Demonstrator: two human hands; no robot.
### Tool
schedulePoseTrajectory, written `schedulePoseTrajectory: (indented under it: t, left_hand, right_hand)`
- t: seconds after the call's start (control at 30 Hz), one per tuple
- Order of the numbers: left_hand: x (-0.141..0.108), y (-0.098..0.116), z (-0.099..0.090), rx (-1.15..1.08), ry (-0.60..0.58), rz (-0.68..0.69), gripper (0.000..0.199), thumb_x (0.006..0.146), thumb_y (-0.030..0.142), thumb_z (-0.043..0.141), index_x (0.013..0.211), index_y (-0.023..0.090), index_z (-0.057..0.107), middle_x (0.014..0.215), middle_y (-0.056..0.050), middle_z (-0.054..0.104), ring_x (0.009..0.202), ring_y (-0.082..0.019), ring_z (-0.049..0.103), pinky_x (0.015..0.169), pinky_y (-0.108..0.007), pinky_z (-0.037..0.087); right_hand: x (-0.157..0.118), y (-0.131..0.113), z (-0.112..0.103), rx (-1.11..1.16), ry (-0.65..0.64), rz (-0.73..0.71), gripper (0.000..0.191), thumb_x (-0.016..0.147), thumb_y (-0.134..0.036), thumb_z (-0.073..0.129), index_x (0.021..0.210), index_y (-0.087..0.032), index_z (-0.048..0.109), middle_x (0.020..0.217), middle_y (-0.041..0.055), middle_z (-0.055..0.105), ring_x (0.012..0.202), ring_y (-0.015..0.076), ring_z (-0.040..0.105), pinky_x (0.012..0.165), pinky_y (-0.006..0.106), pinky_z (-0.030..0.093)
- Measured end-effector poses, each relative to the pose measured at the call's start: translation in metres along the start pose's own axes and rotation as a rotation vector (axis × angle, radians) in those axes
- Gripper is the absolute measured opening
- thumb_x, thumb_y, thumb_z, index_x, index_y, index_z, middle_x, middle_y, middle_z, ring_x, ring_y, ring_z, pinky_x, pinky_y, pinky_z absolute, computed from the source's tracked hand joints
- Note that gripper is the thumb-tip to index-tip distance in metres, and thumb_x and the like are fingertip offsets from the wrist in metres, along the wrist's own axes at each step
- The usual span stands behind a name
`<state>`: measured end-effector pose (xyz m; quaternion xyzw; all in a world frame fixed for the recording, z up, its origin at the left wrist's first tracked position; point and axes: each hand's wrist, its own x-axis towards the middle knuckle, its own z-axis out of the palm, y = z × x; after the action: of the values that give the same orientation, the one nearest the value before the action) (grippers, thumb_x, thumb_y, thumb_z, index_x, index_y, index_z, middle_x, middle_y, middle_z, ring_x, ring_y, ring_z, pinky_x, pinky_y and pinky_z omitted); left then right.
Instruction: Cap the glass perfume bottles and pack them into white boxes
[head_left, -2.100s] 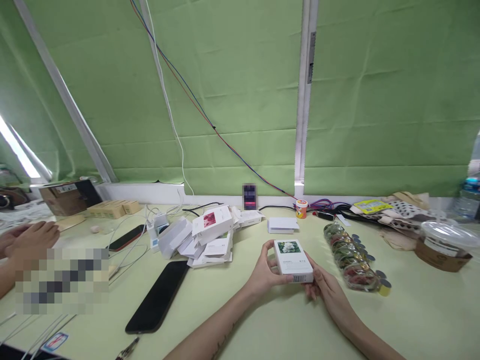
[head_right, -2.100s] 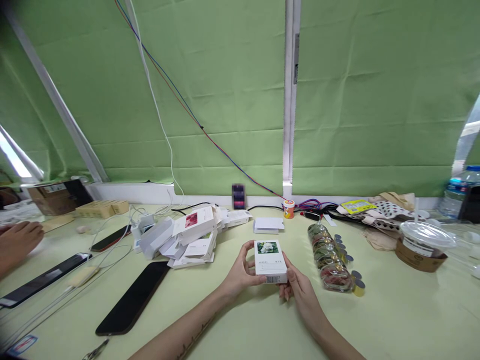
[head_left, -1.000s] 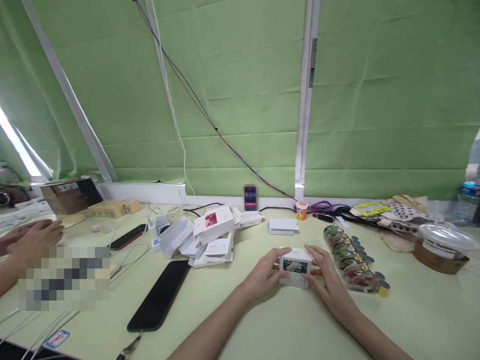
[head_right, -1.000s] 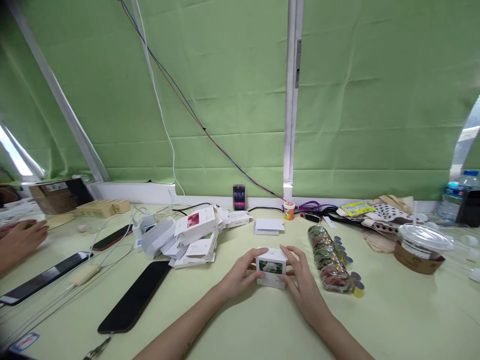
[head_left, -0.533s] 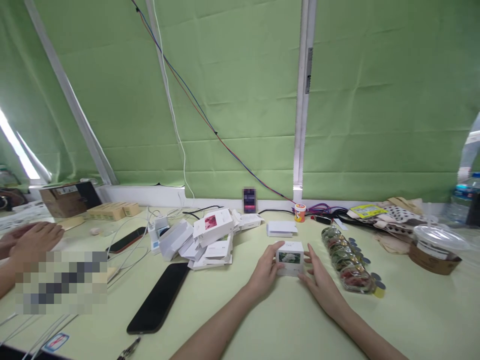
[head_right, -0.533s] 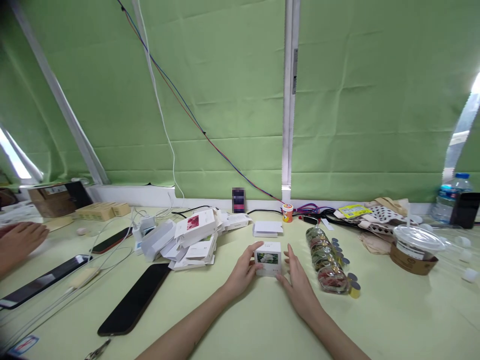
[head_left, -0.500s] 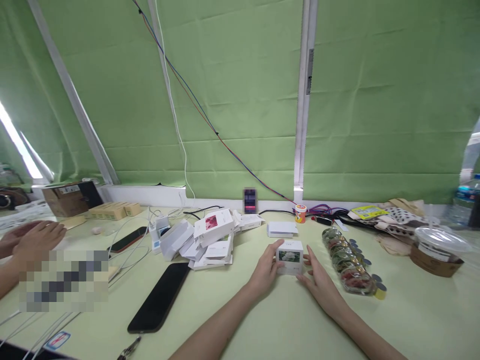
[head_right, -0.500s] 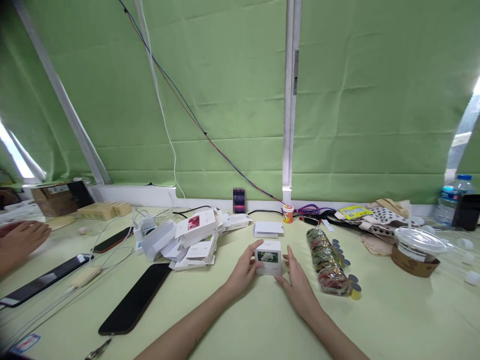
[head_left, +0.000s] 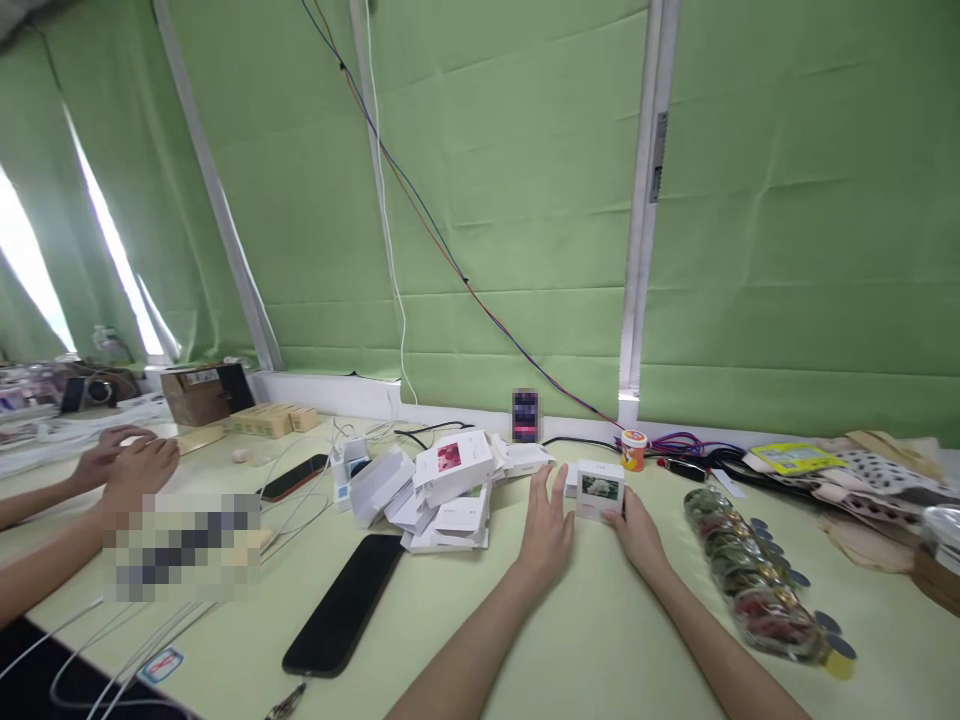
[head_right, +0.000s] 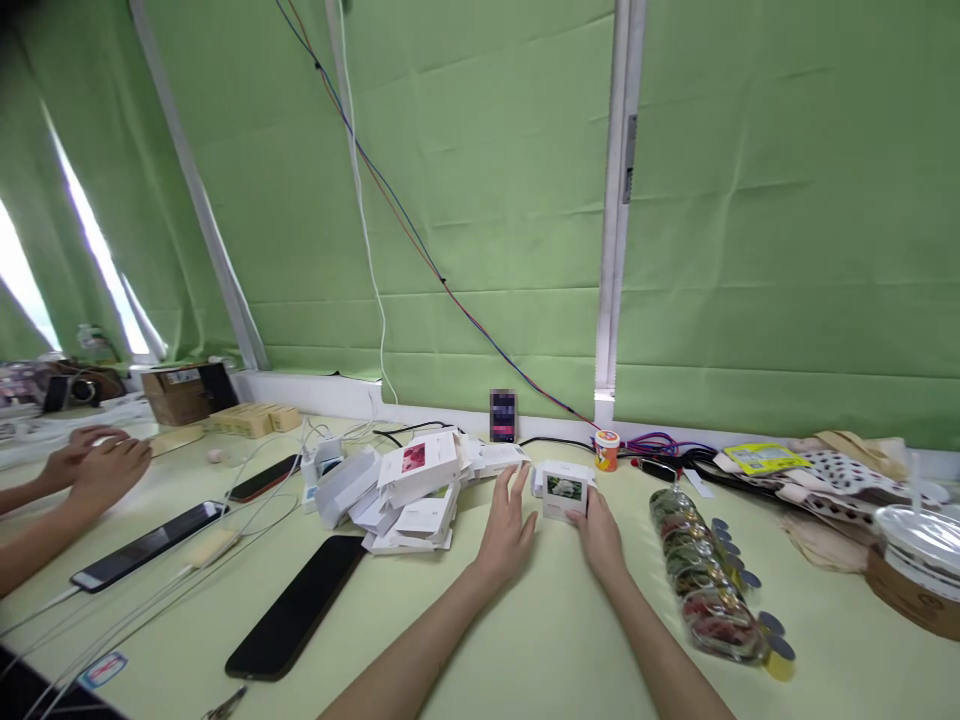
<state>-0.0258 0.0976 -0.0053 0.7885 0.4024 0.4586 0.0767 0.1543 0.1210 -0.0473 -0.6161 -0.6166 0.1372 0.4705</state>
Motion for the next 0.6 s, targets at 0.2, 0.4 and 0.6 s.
schedulePoseTrajectory:
  t: [0.2,0.4,0.6]
  left_hand:
    - [0.031,-0.007,-0.088,0.509,0.049,-0.054,0.069,0.079,0.024,0.06,0.143,0.024,0.032,0.146,-0.015,0.034,0.141,-0.036,0.02,0.113,-0.057,0.013]
    - [0.054,-0.037,-0.157,0.67,-0.287,-0.327,0.112,0.063,0.05,0.07,0.15,0.018,0.007,0.154,-0.021,0.025,0.144,-0.041,-0.008,0.109,-0.065,-0.002]
    - [0.065,-0.043,-0.177,0.672,-0.305,-0.317,0.102,0.062,0.035,0.07,0.148,0.018,0.017,0.141,-0.022,0.044,0.141,-0.041,0.02,0.108,-0.066,0.006]
  right_hand:
    - [0.016,0.006,0.009,-0.079,0.09,0.049,0.03,0.092,-0.03,0.059,0.12,-0.018,0.057,0.122,0.0077,0.061,0.101,0.022,0.063,0.085,0.043,0.053]
    - [0.0,0.002,0.004,-0.038,0.183,0.1,0.031,0.092,-0.031,0.058,0.119,-0.017,0.056,0.118,0.0074,0.06,0.099,0.0222,0.062,0.084,0.043,0.051]
    - [-0.057,-0.01,-0.008,0.121,0.098,0.1,0.029,0.08,-0.029,0.053,0.107,-0.019,0.05,0.086,0.005,0.057,0.085,0.0272,0.062,0.078,0.04,0.05]
